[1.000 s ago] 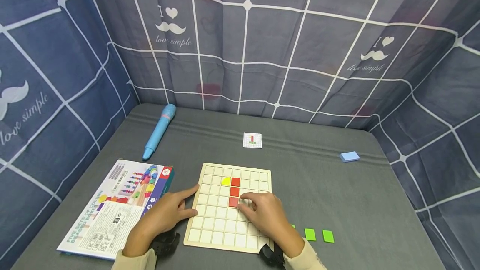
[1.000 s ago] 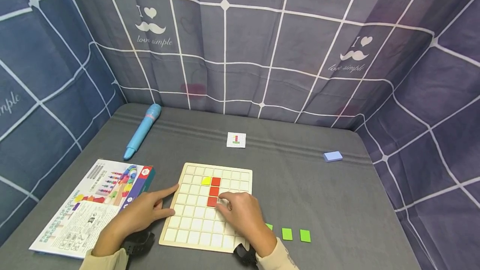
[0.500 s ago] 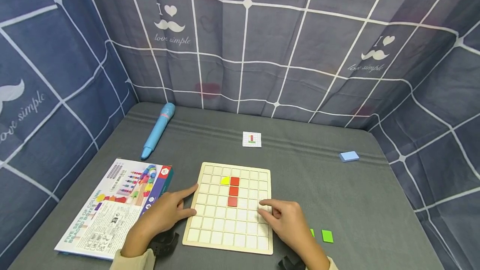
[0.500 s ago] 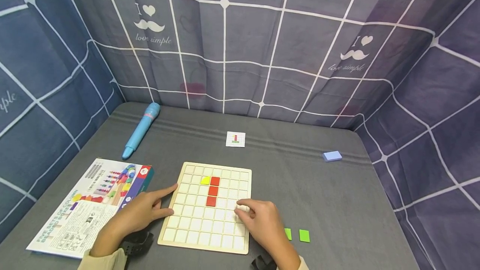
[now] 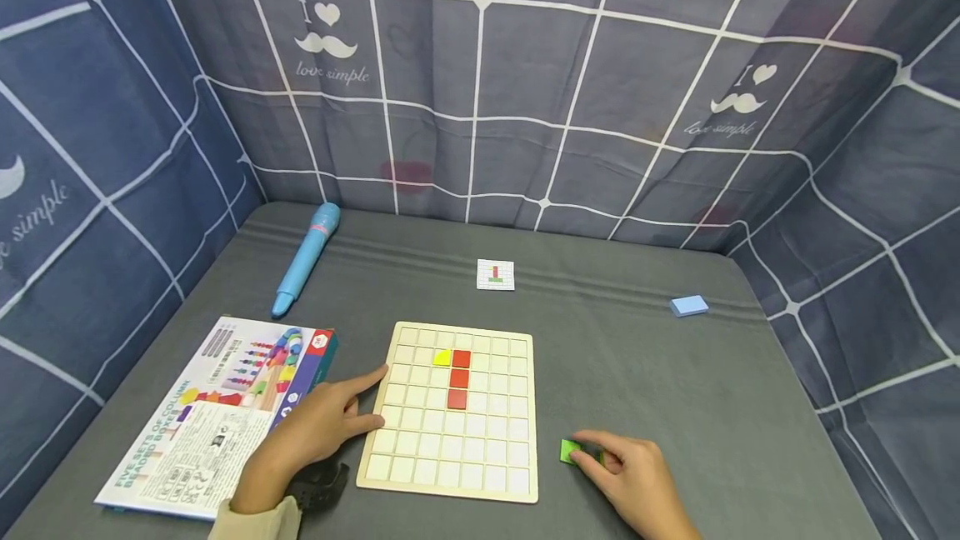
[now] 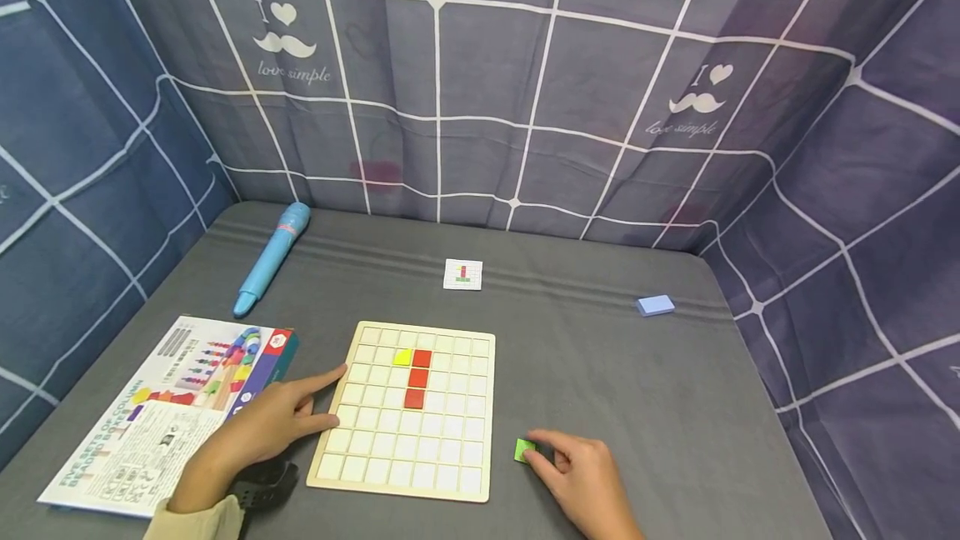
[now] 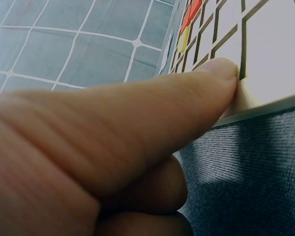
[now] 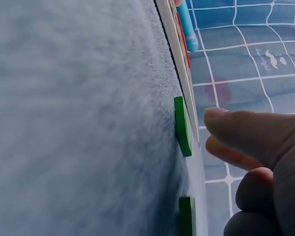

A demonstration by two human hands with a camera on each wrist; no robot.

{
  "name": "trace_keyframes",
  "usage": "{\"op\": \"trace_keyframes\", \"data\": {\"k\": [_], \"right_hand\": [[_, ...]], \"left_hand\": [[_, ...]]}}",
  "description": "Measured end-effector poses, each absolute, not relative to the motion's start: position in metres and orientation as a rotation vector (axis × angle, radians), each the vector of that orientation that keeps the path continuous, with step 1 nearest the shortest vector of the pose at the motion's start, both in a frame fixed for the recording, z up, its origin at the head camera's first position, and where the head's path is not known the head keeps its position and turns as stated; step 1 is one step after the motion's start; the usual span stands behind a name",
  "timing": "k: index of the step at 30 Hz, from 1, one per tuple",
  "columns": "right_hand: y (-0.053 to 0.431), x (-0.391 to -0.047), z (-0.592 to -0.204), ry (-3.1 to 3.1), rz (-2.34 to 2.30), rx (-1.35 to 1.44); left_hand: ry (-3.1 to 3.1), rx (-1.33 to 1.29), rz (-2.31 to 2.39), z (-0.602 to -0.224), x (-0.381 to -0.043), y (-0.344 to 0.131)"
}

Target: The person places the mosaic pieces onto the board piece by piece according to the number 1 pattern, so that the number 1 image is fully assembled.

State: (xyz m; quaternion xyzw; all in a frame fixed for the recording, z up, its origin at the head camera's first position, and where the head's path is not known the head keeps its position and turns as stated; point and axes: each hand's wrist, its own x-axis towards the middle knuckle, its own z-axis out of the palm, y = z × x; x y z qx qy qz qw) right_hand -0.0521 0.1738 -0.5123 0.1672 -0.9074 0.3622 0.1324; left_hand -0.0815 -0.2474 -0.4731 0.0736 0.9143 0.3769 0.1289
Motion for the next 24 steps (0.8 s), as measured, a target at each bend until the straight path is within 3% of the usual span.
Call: {"op": "trace_keyframes", "data": {"k": [24], "right_hand": [[0.1778,-0.0433,-0.5172,-2.808,1.040,0.343]], "left_hand": [[2.665,0.215,1.107,-0.4714,-0.0793,-0.2467]]}}
